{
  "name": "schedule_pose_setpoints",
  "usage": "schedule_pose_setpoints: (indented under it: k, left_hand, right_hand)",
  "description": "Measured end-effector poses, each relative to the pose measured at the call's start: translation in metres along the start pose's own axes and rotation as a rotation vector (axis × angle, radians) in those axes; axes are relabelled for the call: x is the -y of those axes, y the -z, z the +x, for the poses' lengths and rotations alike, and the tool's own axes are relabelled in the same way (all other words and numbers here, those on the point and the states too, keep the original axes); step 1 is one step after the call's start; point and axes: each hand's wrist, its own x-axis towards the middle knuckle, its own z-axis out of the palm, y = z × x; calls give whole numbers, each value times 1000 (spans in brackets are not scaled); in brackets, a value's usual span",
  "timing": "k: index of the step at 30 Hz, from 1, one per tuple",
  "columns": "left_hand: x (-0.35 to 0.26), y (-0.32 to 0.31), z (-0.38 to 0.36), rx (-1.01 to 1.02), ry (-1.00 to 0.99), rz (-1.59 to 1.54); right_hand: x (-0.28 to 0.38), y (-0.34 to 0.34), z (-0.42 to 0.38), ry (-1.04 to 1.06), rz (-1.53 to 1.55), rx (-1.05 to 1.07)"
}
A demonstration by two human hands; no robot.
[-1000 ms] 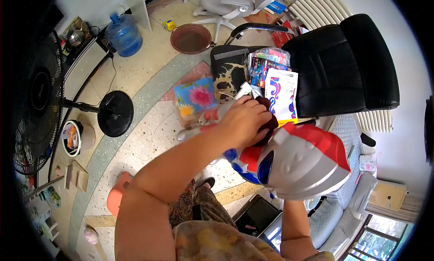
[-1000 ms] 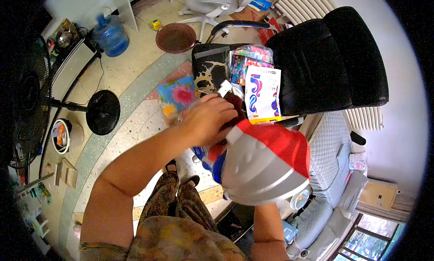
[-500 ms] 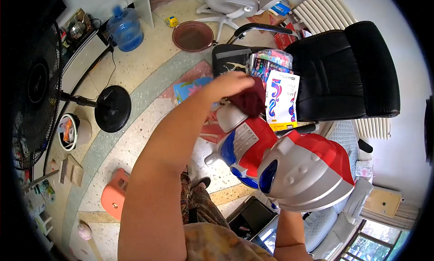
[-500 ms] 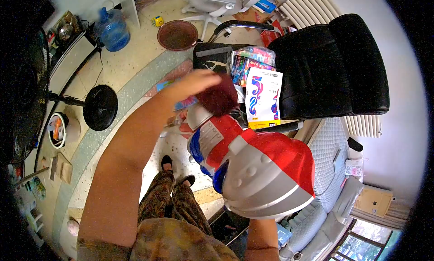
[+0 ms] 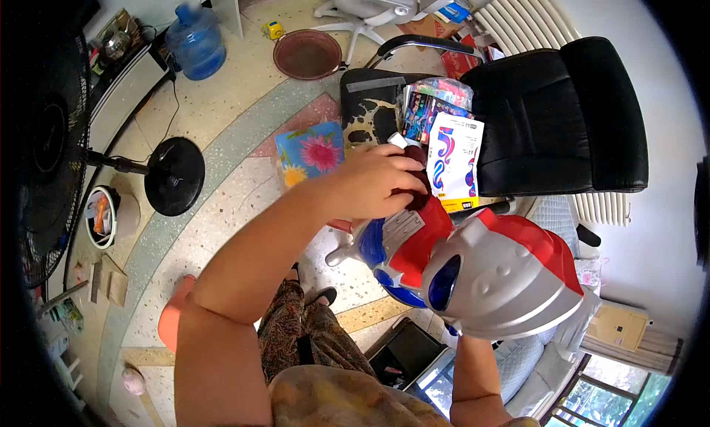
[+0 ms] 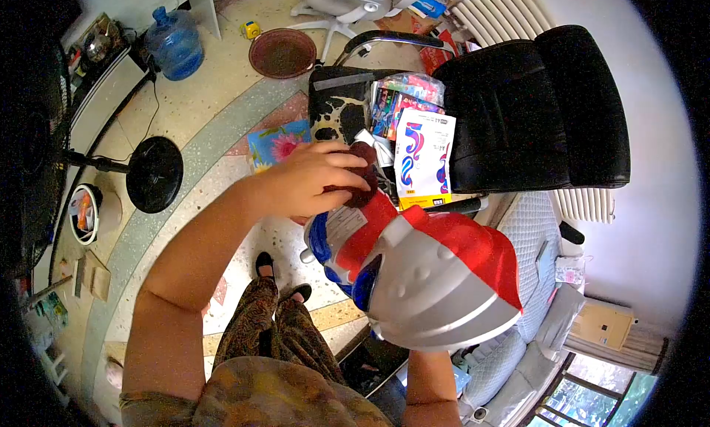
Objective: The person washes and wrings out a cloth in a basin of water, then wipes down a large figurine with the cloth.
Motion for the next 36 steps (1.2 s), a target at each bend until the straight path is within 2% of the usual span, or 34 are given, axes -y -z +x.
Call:
schedule_pose_setpoints:
  k: [1,3,7,12,15,16,17,19,21,22,24,25,27,31,35,36]
  left_hand:
    - [0,2,7,3,-3,4]
    - [-1,5,21,197,95,-2]
    - [-8,6,41,222,151,98]
    - [0,-5,85,456,402,137]
    - [-5,-8,93,466,359,244]
    - [-7,-8,86,382,330,254]
    - [-11,-6,77,385,328,260]
    - [-15,-1,56,265,181,247]
    - [-13,-7,25,64,-52,229]
    - [-13,-10,14,72,-56,231]
    - [-16,-15,-2,-156,-111,284]
    - [-17,-17,-8,-150,-116,285]
    - [-20,-20,-16,-308,-153,429]
    - [-19,-23,-17,-289,-67,329]
    - [-18,-17,16,-219,22,241]
    - [-17,-13,23,-98,59,217]
  right_hand:
    - [2,-5,6,4,0,-4]
    - [4,-1,11,11,6,-12]
    - [6,-4,12,23,5,-25]
    - [6,-10,17,50,-25,-26]
    - [10,-18,37,72,-44,-34]
    - [8,-19,31,75,-46,-40]
    - [9,-10,31,79,-44,-45]
    - [4,3,9,87,-35,-48]
    - [4,4,4,89,-28,-51]
    - [4,5,4,88,-26,-58]
    - [11,-6,15,88,-23,-74]
    - [15,-9,31,88,-21,-82]
    - [17,-12,37,90,-24,-82]
    - [20,-14,39,80,-23,-85]
    - [21,-12,45,81,-43,-85]
    - [20,-10,39,83,-48,-78]
